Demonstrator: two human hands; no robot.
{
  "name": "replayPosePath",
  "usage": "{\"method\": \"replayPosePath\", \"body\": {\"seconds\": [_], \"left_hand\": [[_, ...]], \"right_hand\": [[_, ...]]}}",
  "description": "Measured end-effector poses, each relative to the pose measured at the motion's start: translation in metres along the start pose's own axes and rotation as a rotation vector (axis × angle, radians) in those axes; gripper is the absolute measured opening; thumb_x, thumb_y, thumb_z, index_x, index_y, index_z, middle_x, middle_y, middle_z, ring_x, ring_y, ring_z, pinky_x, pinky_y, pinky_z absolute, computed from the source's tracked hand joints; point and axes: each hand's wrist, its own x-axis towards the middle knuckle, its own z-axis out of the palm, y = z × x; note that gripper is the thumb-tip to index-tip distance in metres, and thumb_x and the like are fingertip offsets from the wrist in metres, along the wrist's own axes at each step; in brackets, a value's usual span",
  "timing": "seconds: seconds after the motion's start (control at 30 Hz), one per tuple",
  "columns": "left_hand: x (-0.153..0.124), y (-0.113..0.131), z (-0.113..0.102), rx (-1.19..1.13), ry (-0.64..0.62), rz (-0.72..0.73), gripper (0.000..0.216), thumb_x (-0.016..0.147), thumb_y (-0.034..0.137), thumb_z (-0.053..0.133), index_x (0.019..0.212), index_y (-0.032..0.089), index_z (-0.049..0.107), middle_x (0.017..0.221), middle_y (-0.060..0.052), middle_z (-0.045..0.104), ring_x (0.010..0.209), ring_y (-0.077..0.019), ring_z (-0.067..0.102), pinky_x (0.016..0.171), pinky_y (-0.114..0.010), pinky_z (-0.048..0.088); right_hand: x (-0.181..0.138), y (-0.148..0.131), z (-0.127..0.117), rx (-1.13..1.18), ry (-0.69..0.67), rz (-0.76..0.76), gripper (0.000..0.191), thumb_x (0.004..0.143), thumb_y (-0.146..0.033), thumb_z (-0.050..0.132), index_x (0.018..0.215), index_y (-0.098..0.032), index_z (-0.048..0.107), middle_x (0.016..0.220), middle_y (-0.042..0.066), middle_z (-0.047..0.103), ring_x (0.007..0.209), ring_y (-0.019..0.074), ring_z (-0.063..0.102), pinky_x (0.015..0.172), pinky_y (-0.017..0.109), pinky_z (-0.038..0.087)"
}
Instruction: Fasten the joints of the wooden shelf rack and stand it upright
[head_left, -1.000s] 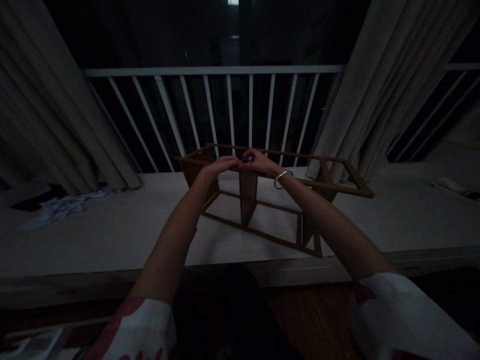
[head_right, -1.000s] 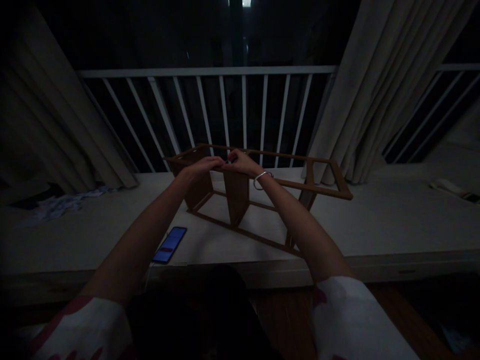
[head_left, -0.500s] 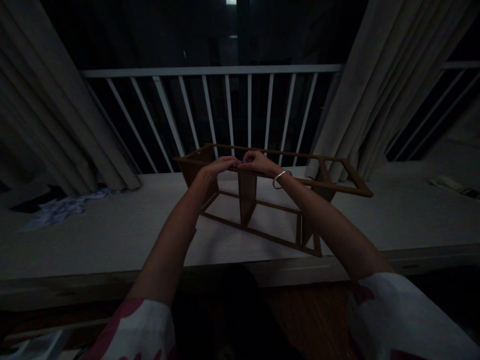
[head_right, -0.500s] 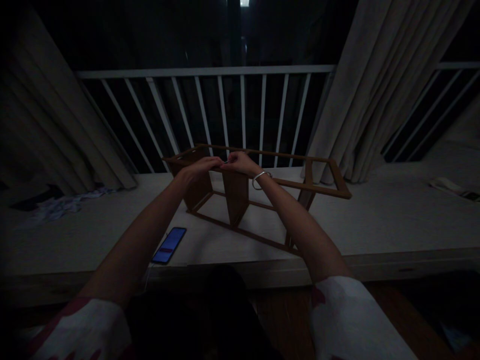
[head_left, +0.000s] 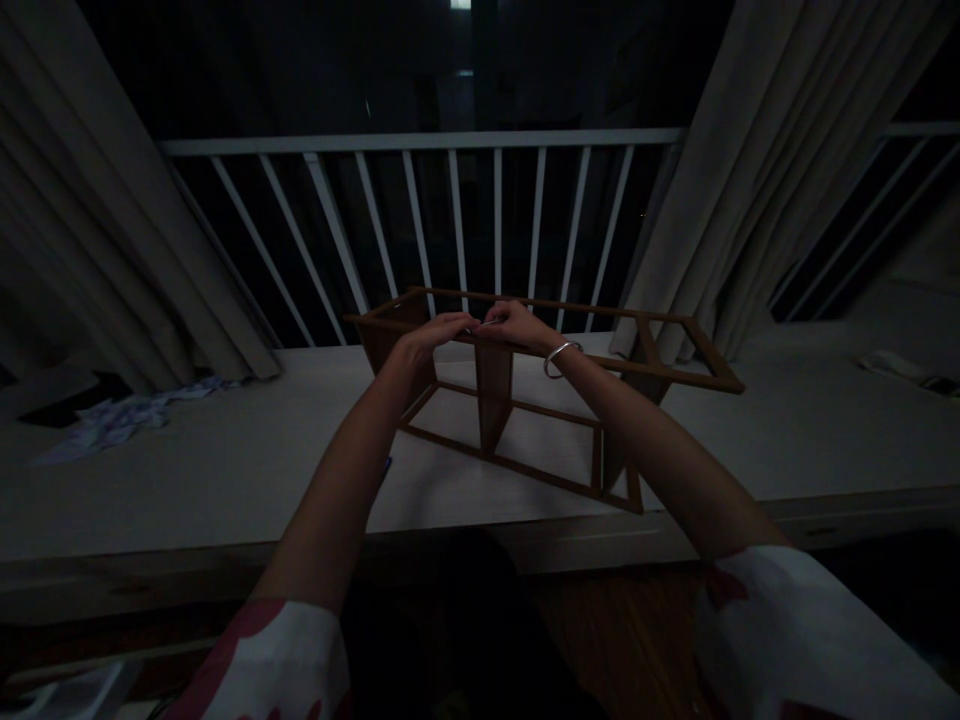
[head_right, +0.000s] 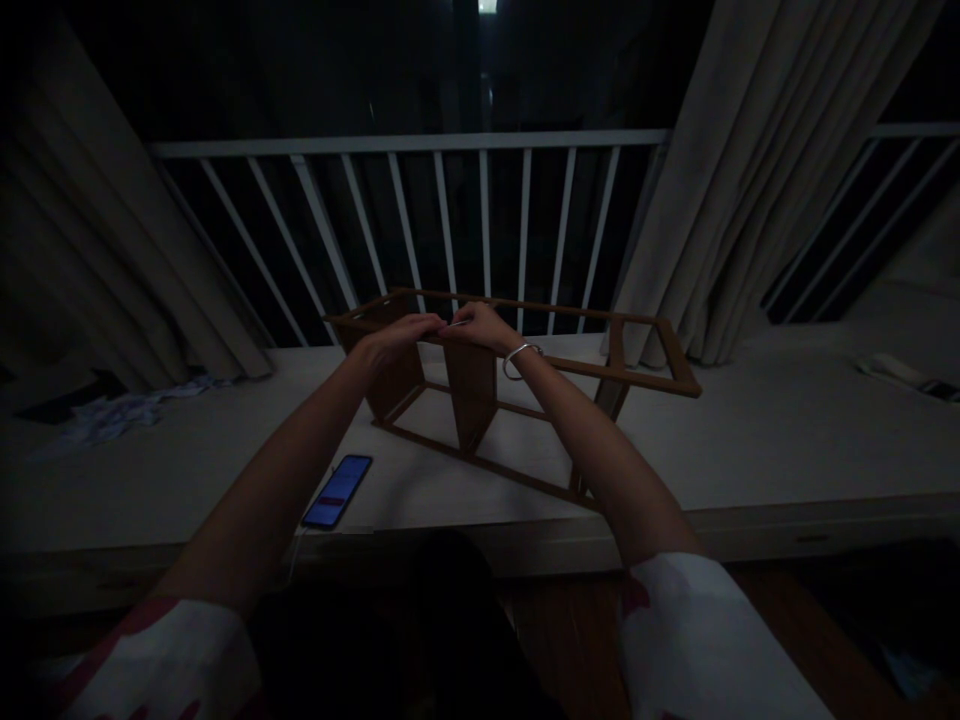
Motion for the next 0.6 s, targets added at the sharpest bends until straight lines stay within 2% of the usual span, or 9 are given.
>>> {"method": "replayPosePath", "body": {"seconds": [0.17, 0.33, 0.6], "left_hand": [[0.005, -0.006, -0.001, -0.013, 0.005, 0.004, 0.027, 0.066, 0.042, 0.051, 0.071, 0.016, 0.056, 0.071, 0.001, 0.053, 0.07, -0.0111, 0.046, 0.067, -0.023, 0.034], [0.006, -0.007, -0.001, 0.002, -0.006, 0.015, 0.029, 0.067, 0.042, 0.05, 0.075, 0.015, 0.057, 0.074, 0.0, 0.054, 0.072, -0.0114, 0.046, 0.068, -0.023, 0.035], [0.008, -0.014, -0.003, 0.029, -0.01, 0.0, 0.028, 0.069, 0.038, 0.045, 0.08, 0.015, 0.058, 0.08, 0.0, 0.056, 0.076, -0.0118, 0.047, 0.072, -0.024, 0.035]], "right_hand": [[0.001, 0.0, -0.001, -0.041, 0.029, -0.006, 0.029, 0.057, -0.041, 0.063, 0.058, -0.013, 0.057, 0.071, 0.002, 0.052, 0.066, 0.0101, 0.046, 0.059, 0.022, 0.037], [0.0, -0.001, 0.0, -0.056, 0.039, -0.112, 0.032, 0.061, -0.041, 0.061, 0.049, -0.013, 0.055, 0.08, 0.003, 0.05, 0.07, 0.0102, 0.045, 0.065, 0.024, 0.038], [0.0, -0.003, -0.002, -0.064, -0.036, -0.133, 0.029, 0.065, -0.04, 0.059, 0.052, -0.013, 0.058, 0.084, 0.004, 0.05, 0.077, 0.0121, 0.047, 0.071, 0.025, 0.038]]}}
